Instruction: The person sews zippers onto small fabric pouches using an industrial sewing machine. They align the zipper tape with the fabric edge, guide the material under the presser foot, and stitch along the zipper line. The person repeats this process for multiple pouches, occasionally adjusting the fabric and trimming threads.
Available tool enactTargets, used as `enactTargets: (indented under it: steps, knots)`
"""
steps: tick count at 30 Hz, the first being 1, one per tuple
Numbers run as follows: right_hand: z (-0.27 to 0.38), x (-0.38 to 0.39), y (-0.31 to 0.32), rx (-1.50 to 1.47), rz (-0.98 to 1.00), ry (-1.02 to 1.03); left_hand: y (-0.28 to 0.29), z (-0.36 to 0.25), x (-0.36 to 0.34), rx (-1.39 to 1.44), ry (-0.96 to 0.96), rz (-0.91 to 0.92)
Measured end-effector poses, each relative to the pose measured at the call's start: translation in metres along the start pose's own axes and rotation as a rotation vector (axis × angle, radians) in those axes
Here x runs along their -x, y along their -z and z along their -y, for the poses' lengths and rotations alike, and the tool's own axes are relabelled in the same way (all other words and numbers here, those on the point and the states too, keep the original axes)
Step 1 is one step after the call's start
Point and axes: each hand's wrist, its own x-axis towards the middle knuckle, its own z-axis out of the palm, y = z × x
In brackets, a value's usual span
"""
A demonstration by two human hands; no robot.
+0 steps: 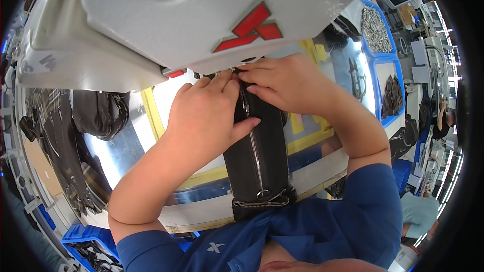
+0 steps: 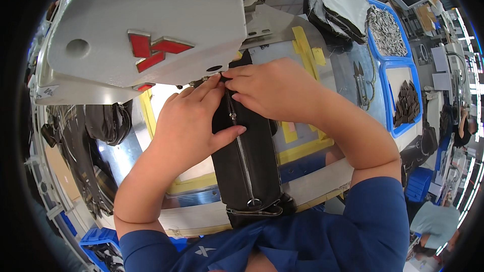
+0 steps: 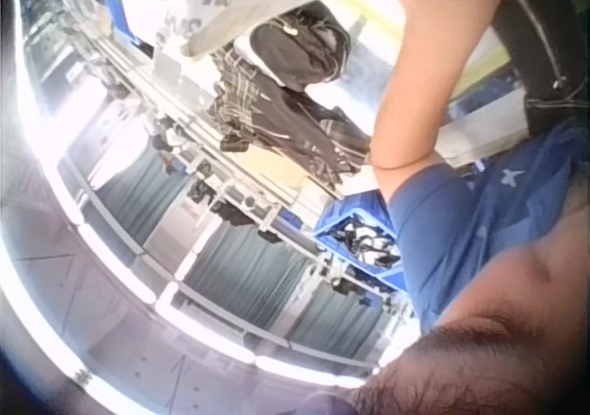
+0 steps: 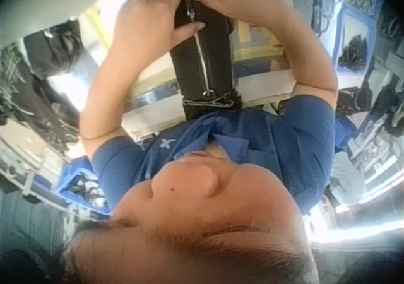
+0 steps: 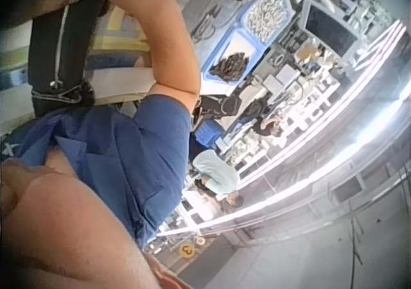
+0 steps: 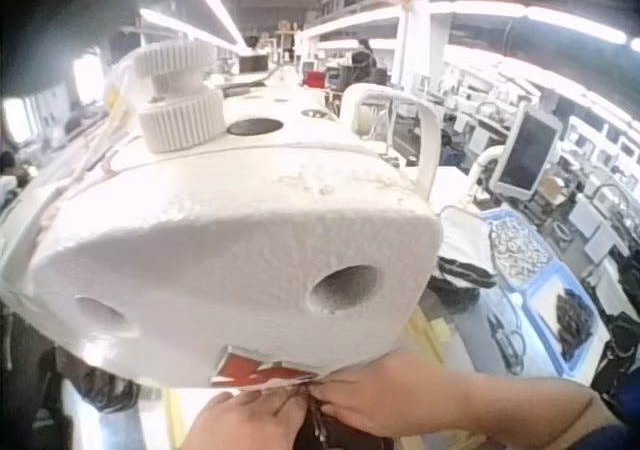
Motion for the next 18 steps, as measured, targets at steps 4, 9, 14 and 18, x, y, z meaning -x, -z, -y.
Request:
enactTargets:
  steps: [4, 9, 14, 18]
  knots:
    - [0.002, 0.001, -0.001, -0.020, 0.004, 0.007, 0.003, -0.001, -0.002, -0.025, 0.013, 0.029]
    - [0.008, 0.002, -0.006, -0.009, -0.028, 0.021, 0.001, -0.001, 0.002, -0.041, 0.026, 0.022]
    - [0.012, 0.004, -0.006, 0.045, -0.021, 0.035, 0.000, -0.003, 0.003, -0.066, 0.024, 0.006]
    - [0.013, 0.006, -0.009, 0.038, -0.027, 0.013, 0.002, -0.004, 0.003, -0.076, 0.035, 0.029]
